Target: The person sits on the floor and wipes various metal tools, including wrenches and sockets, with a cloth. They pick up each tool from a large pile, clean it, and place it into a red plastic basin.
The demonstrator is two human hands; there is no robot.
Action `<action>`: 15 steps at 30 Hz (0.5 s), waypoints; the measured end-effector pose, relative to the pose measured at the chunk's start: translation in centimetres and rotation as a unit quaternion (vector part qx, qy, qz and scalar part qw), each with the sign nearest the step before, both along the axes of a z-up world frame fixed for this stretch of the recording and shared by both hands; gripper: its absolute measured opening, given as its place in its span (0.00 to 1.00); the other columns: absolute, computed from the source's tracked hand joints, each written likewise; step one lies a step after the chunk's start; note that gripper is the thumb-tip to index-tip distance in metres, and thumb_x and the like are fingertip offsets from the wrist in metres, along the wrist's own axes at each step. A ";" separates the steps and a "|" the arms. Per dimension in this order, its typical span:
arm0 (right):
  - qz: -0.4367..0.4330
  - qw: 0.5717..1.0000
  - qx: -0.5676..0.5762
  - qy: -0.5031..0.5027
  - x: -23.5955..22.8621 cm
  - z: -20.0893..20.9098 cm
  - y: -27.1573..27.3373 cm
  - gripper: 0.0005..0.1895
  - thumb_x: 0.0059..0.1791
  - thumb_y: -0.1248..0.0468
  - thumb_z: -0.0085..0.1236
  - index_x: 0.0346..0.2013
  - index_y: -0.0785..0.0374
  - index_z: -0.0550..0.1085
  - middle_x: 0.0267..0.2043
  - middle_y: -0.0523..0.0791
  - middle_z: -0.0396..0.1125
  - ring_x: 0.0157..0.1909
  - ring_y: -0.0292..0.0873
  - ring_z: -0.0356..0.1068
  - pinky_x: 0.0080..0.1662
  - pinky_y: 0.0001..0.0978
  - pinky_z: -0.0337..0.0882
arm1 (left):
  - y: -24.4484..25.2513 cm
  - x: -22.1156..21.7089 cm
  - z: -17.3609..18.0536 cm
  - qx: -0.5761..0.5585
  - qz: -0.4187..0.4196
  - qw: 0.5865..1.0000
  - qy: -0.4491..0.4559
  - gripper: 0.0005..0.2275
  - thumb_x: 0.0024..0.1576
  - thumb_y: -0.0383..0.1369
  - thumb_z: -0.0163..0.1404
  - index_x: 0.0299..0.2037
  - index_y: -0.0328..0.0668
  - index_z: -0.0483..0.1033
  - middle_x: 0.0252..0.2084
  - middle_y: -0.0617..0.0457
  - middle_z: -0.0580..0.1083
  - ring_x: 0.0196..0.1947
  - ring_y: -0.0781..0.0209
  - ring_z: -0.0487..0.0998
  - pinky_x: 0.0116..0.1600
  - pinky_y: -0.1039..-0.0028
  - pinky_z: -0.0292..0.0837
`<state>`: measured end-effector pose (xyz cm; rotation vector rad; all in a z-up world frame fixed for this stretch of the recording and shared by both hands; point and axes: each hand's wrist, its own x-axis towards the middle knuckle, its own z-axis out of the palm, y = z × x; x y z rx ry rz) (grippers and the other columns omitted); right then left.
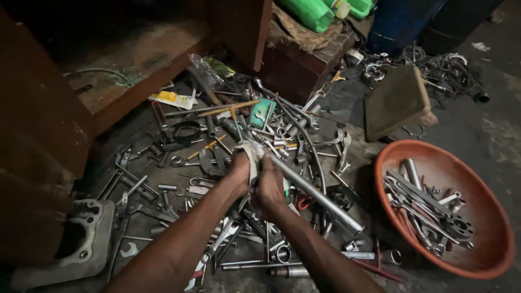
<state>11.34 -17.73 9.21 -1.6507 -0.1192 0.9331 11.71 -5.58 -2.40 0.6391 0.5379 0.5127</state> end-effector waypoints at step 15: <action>0.255 0.937 -0.045 -0.234 5.0 -0.1 0.4 0.14 0.50 0.53 0.63 0.28 0.59 0.80 0.19 0.42 0.69 0.19 0.35 0.62 0.23 0.33 0.62 | 7.5 -0.6 0.9 -0.054 0.087 0.994 0.030 0.21 0.62 0.56 0.35 0.39 0.49 0.69 0.33 0.52 0.71 0.32 0.54 0.72 0.36 0.57 0.72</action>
